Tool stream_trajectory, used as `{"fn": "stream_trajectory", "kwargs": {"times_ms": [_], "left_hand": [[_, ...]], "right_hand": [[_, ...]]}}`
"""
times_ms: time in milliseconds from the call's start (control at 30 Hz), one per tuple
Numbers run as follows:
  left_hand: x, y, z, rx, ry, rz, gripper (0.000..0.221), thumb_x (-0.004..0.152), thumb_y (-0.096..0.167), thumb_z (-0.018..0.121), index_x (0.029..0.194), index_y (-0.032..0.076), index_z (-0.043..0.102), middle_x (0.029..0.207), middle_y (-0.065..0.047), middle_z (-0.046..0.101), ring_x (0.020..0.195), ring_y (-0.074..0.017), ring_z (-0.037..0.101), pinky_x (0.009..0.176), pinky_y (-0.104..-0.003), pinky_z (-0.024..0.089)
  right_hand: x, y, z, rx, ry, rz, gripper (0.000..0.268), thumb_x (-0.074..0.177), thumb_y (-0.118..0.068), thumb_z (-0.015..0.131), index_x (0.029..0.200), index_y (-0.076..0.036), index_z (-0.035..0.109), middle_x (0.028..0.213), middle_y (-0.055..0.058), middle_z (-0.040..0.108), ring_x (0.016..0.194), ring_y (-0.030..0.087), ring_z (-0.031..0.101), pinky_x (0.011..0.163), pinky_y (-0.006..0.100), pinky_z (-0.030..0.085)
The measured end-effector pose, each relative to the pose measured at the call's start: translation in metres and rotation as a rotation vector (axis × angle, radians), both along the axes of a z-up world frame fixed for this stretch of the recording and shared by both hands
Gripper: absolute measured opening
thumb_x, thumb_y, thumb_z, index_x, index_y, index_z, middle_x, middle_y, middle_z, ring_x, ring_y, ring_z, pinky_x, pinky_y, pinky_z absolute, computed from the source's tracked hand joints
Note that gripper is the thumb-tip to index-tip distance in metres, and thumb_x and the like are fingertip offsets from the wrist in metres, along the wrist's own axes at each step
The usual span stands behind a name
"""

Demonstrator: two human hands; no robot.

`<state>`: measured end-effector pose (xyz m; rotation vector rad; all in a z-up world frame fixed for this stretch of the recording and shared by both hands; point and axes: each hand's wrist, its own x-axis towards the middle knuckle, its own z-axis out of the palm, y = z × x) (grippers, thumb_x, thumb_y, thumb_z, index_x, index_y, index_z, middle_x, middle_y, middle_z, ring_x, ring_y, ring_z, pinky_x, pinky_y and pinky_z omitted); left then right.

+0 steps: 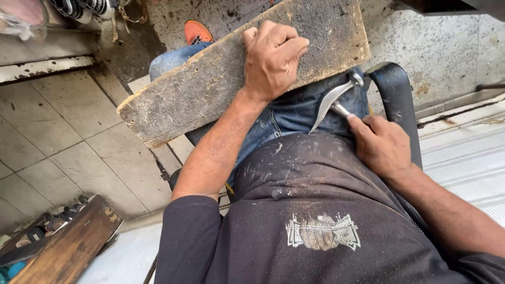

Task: Hammering small nails into a piece of material on a wooden block for shoe repair.

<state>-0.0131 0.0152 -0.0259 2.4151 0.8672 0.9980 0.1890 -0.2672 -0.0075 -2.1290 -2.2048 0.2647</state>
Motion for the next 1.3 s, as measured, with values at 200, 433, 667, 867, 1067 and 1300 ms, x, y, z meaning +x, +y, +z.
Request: {"fn": "stream_trajectory", "kwargs": {"times_ms": [200,433,667,867,1067,1300], "left_hand": [[-0.003,-0.005,-0.003,-0.136,-0.032,0.013,0.019,0.090,0.023,0.075,0.103,0.013,0.066,0.105,-0.005,0.071,0.097,-0.0242,0.061,0.082,-0.038,0.047],[0.000,-0.001,-0.005,0.119,0.040,-0.055,0.016,0.087,-0.004,0.063,0.089,0.010,0.071,0.092,0.001,0.066,0.086,-0.0194,0.050,0.068,-0.035,0.035],[0.003,-0.004,0.006,0.096,-0.012,-0.048,0.015,0.089,-0.001,0.058,0.082,0.011,0.064,0.086,-0.001,0.061,0.077,-0.0172,0.048,0.066,-0.034,0.035],[0.008,-0.002,0.043,-0.193,-0.239,-0.036,0.020,0.101,0.009,0.045,0.086,0.001,0.057,0.087,-0.014,0.059,0.082,-0.0342,0.057,0.073,-0.048,0.045],[0.010,-0.024,0.024,-1.391,-0.832,-0.139,0.012,0.102,0.013,0.056,0.099,0.008,0.067,0.085,-0.002,0.059,0.072,-0.0108,0.052,0.064,-0.024,0.044],[0.015,-0.033,0.029,-1.869,-1.322,-0.162,0.012,0.103,0.005,0.053,0.102,-0.004,0.061,0.094,-0.018,0.062,0.078,-0.0203,0.062,0.064,-0.028,0.057]], "right_hand": [[0.005,0.012,0.001,-0.241,0.024,0.039,0.049,0.098,-0.027,0.064,0.147,-0.027,0.057,0.087,0.008,0.057,0.061,0.037,0.060,0.045,0.051,0.046],[0.007,0.020,-0.001,-0.231,0.023,0.092,0.047,0.099,-0.028,0.063,0.145,-0.024,0.058,0.095,0.009,0.061,0.066,0.034,0.065,0.046,0.049,0.049],[0.004,0.026,0.006,-0.290,0.030,0.079,0.050,0.098,-0.029,0.061,0.147,-0.024,0.056,0.091,0.009,0.061,0.063,0.037,0.064,0.045,0.051,0.048],[0.003,0.051,0.031,-0.384,0.019,0.119,0.056,0.095,-0.029,0.059,0.150,-0.027,0.051,0.087,0.009,0.059,0.068,0.037,0.063,0.052,0.051,0.049],[0.011,0.114,0.050,0.038,0.218,0.146,0.055,0.101,-0.036,0.077,0.148,-0.016,0.056,0.109,0.010,0.071,0.081,0.021,0.063,0.057,0.033,0.051],[-0.032,0.193,0.057,0.554,0.814,0.125,0.075,0.108,0.014,0.082,0.161,-0.003,0.031,0.116,0.028,0.073,0.101,0.036,0.073,0.087,0.043,0.062]]}}
